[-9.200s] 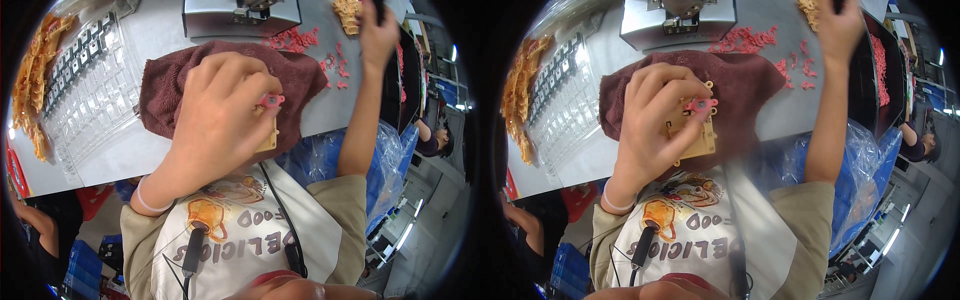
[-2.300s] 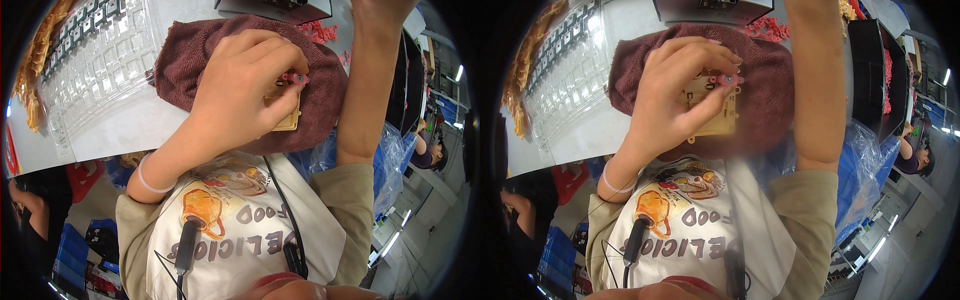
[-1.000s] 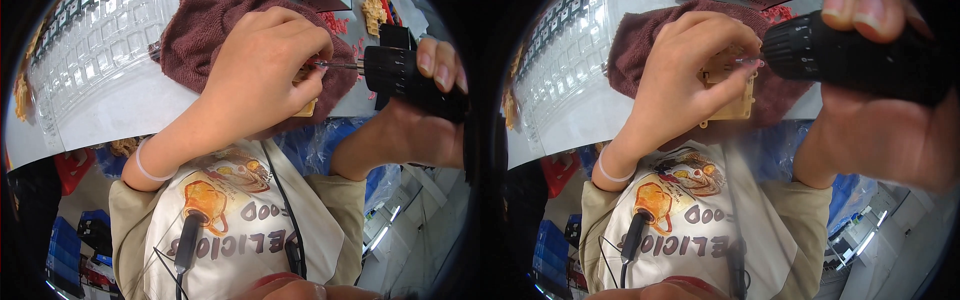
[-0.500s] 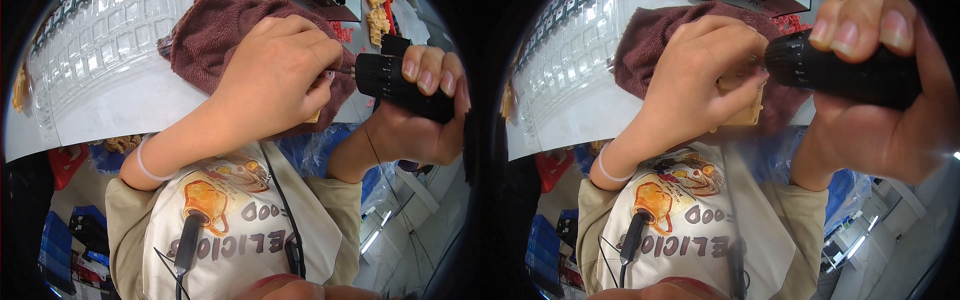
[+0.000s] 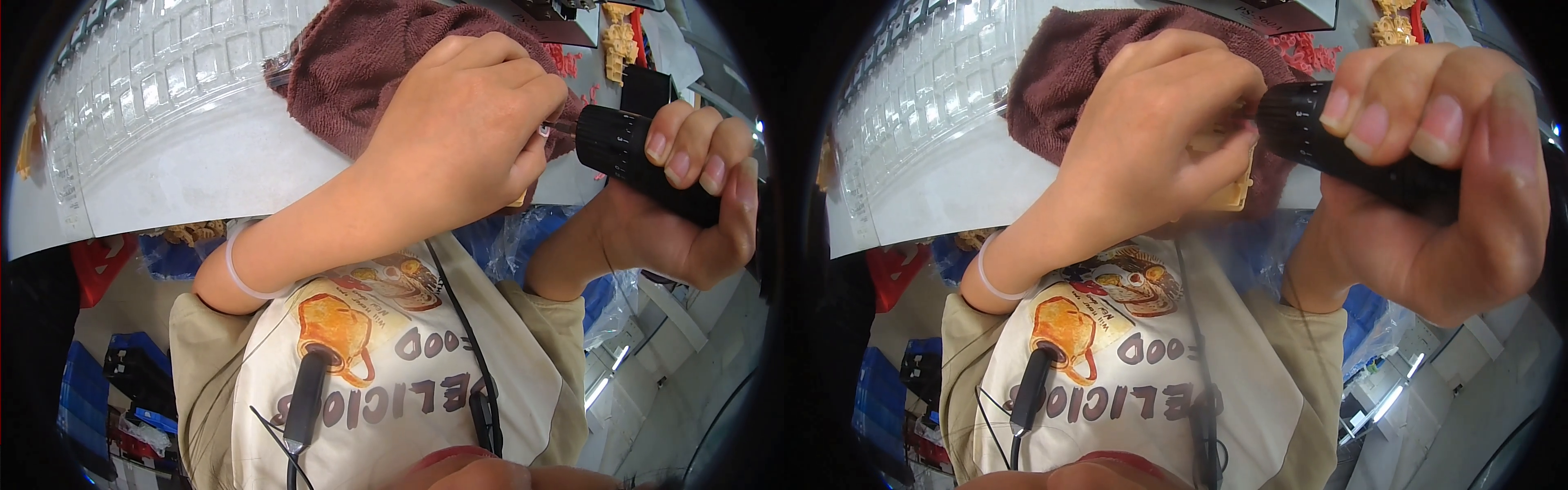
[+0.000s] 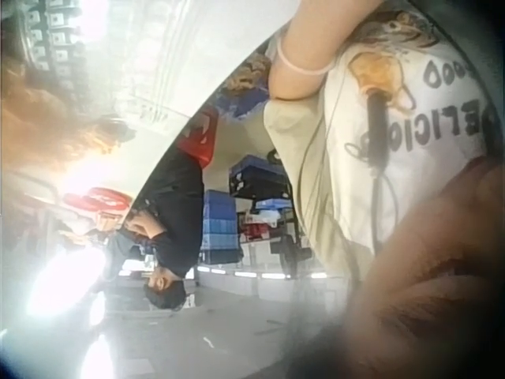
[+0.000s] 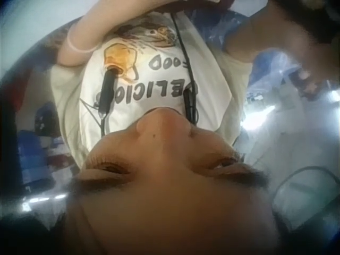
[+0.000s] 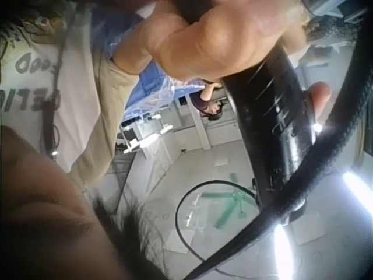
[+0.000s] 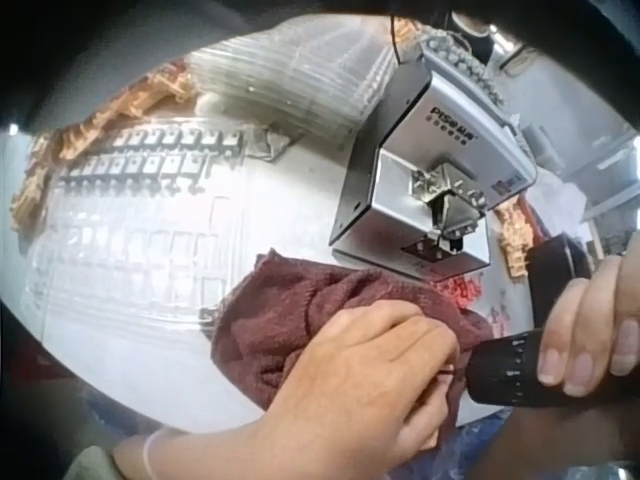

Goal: The person assembles small plastic toy components, including plastic toy housing, pink plastic gears, and small mechanical parts, and secures them with screws using an electric screwdriver.

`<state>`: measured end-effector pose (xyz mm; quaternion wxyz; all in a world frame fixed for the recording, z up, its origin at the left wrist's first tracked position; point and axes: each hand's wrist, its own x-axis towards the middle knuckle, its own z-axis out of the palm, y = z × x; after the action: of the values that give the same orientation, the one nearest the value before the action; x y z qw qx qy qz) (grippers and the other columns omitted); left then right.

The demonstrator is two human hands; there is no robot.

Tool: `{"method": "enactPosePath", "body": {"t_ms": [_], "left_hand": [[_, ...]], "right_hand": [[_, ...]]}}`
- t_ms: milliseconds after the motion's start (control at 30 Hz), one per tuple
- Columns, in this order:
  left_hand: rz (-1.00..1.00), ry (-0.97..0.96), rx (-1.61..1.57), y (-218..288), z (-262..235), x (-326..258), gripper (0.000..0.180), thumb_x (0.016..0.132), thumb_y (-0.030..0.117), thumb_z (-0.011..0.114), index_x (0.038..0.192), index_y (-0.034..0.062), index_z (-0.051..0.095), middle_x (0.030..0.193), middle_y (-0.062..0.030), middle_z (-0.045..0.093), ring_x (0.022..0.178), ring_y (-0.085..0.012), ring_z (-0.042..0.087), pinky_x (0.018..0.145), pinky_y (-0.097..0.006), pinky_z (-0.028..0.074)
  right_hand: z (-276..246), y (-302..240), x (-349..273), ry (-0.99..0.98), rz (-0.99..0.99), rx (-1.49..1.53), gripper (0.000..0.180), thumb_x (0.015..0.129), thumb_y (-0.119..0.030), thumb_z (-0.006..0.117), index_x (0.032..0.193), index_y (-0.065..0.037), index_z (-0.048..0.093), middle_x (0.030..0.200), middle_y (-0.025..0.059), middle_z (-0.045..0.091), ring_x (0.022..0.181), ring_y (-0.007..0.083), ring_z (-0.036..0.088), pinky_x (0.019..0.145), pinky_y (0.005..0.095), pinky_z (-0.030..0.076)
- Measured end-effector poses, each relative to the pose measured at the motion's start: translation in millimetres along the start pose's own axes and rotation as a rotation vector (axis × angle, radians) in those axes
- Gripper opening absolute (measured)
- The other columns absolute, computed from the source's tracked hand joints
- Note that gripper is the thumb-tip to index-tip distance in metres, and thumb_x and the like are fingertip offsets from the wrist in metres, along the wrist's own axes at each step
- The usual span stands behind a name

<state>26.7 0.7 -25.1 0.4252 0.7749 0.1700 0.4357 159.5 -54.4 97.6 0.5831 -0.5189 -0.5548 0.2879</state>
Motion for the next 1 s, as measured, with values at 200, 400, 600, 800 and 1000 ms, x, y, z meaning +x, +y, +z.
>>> {"method": "enactPosePath", "body": {"t_ms": [200, 400, 600, 800, 1000], "left_hand": [[0.009, -0.002, 0.002, 1.4, -0.2, -1.5, 0.021, 0.072, 0.012, 0.068, 0.091, 0.0041, 0.065, 0.089, -0.0079, 0.067, 0.097, -0.0269, 0.062, 0.087, -0.041, 0.047], [0.039, -0.084, -0.006, -1.8, -5.3, -1.9, 0.024, 0.076, 0.017, 0.074, 0.096, 0.0089, 0.066, 0.093, -0.0053, 0.067, 0.102, -0.0278, 0.061, 0.09, -0.041, 0.045], [0.09, -0.154, 0.048, 1.0, -10.9, -0.2, 0.033, 0.076, 0.021, 0.076, 0.104, 0.0083, 0.064, 0.103, -0.0081, 0.066, 0.109, -0.028, 0.059, 0.093, -0.042, 0.044], [0.227, -0.296, 0.316, 26.6, -22.8, -8.9, 0.045, 0.07, 0.027, 0.077, 0.107, 0.0061, 0.062, 0.112, -0.0135, 0.061, 0.115, -0.033, 0.055, 0.09, -0.041, 0.044], [0.059, -0.578, 0.324, 68.8, -112.8, -20.8, 0.053, 0.068, 0.031, 0.079, 0.113, 0.0078, 0.062, 0.117, -0.0152, 0.058, 0.113, -0.0382, 0.055, 0.09, -0.043, 0.046]], "right_hand": [[3.1, 5.0, -11.6, 0.063, -0.058, 0.002, 0.022, 0.09, -0.02, 0.046, 0.07, -0.01, 0.044, 0.08, 0.005, 0.048, 0.064, 0.0158, 0.049, 0.062, 0.0347, 0.043], [-6.6, 4.7, -17.8, 0.062, -0.125, 0.025, 0.024, 0.09, -0.023, 0.046, 0.07, -0.01, 0.044, 0.079, 0.0042, 0.047, 0.064, 0.0162, 0.048, 0.061, 0.0351, 0.042], [-25.1, -24.1, -35.4, 0.382, -0.24, 0.155, 0.025, 0.081, -0.024, 0.058, 0.068, -0.014, 0.04, 0.07, 0.0017, 0.042, 0.059, 0.0132, 0.042, 0.059, 0.0308, 0.036], [-50.2, -39.0, -50.2, 0.364, -0.308, 0.187, 0.022, 0.086, -0.024, 0.055, 0.073, -0.011, 0.042, 0.074, 0.0027, 0.044, 0.06, 0.0144, 0.042, 0.059, 0.0313, 0.036], [-81.6, -44.9, -76.9, 0.433, -0.286, 0.234, 0.025, 0.086, -0.021, 0.057, 0.072, -0.011, 0.038, 0.075, 0.003, 0.04, 0.06, 0.0142, 0.039, 0.059, 0.0299, 0.033]]}}
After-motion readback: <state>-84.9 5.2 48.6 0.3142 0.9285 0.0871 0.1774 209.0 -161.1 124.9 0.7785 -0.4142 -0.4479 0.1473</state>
